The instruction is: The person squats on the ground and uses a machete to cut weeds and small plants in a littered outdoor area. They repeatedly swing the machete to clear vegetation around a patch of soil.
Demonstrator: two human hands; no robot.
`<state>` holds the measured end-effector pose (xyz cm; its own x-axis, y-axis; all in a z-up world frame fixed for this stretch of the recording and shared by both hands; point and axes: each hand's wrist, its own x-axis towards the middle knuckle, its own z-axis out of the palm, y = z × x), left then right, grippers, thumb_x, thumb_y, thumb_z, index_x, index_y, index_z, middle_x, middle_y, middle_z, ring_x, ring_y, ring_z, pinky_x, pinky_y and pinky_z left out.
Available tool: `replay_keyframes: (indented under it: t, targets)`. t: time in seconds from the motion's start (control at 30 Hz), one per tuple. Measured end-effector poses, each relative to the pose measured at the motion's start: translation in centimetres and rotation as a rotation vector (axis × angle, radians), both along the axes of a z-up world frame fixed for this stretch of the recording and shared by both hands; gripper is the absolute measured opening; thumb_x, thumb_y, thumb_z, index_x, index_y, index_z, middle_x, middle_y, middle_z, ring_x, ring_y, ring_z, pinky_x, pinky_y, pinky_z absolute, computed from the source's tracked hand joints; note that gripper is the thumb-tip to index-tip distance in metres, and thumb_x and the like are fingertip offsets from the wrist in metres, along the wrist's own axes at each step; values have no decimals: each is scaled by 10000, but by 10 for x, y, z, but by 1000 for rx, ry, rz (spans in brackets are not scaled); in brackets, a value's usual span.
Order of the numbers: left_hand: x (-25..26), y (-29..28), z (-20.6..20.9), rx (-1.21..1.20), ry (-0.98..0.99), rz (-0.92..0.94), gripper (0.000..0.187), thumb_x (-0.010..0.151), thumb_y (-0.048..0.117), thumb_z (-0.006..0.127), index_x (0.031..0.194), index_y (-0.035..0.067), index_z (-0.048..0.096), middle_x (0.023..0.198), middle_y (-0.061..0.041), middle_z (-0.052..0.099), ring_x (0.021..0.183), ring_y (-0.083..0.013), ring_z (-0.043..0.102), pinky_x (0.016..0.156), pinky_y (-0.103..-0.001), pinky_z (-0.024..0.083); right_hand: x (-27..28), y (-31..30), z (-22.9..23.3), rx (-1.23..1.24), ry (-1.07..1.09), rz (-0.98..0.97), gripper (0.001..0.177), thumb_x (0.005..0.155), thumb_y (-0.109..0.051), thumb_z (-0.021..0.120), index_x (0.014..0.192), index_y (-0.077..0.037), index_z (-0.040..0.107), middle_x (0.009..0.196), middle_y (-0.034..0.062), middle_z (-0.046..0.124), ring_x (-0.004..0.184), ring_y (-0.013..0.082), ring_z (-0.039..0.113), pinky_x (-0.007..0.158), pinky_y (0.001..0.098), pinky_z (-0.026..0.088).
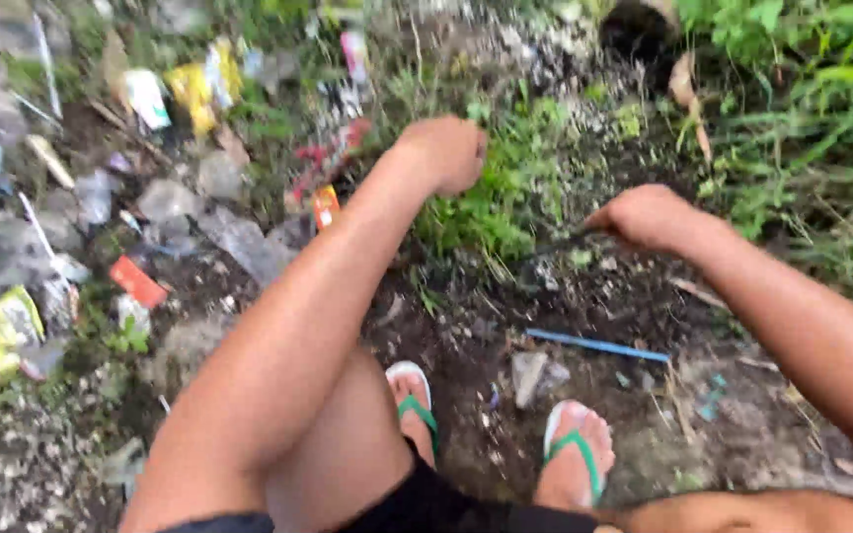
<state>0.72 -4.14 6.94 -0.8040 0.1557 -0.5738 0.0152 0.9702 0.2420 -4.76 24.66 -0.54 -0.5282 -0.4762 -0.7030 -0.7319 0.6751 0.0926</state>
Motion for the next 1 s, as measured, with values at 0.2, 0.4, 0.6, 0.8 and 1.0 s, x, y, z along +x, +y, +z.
replay_keyframes:
  t: [0.2, 0.4, 0.6, 0.8, 1.0]
  targets:
    - [21, -38, 45, 163, -167, 290, 304, 1059, 150, 461, 1293, 116, 652, 1460, -99, 578, 1328, -297, 570, 1191, -494, 417, -36, -77, 7, -198, 77, 28, 310, 999, -152, 635, 1255, -307, 717, 1248, -59, 729, 959, 151, 762, 881, 361, 655]
    - [18, -69, 40, 176, -100, 391, 274, 1073, 110, 432, 1213, 113, 668, 1294, -66, 679, 1127, -202, 683, 1084, -393, 553, -107, -111, -20, -463, 630, 205, 181, 1019, -279, 730, 1176, -367, 751, 764, -94, 711, 603, 73, 631, 560, 263, 591]
    - [0, -82, 13, 218, -96, 371, 330, 1044, 44, 422, 1308, 56, 618, 1419, -136, 604, 1284, -280, 616, 1165, -417, 473, -98, -122, 56, -234, 491, -68, 284, 1105, -284, 513, 1287, -337, 725, 1026, 102, 804, 888, 330, 755, 718, 472, 582]
    - [-41, -56, -58, 287, -101, 233, 335, 1005, 101, 455, 1277, 4, 626, 1422, -181, 596, 1265, -318, 618, 1116, -421, 492, -68, -100, 128, 114, 360, -53, 332, 1002, -409, 606, 1304, -537, 664, 1146, -157, 797, 974, 191, 784, 781, 385, 660]
    - [-30, -55, -42, 328, -127, 275, 297, 1007, 115, 466, 1222, 104, 671, 1317, -98, 663, 1161, -244, 657, 1093, -454, 504, -55, -105, 120, 204, 223, 11, 314, 984, -310, 667, 1262, -452, 697, 1059, -167, 810, 885, 85, 778, 770, 288, 694]
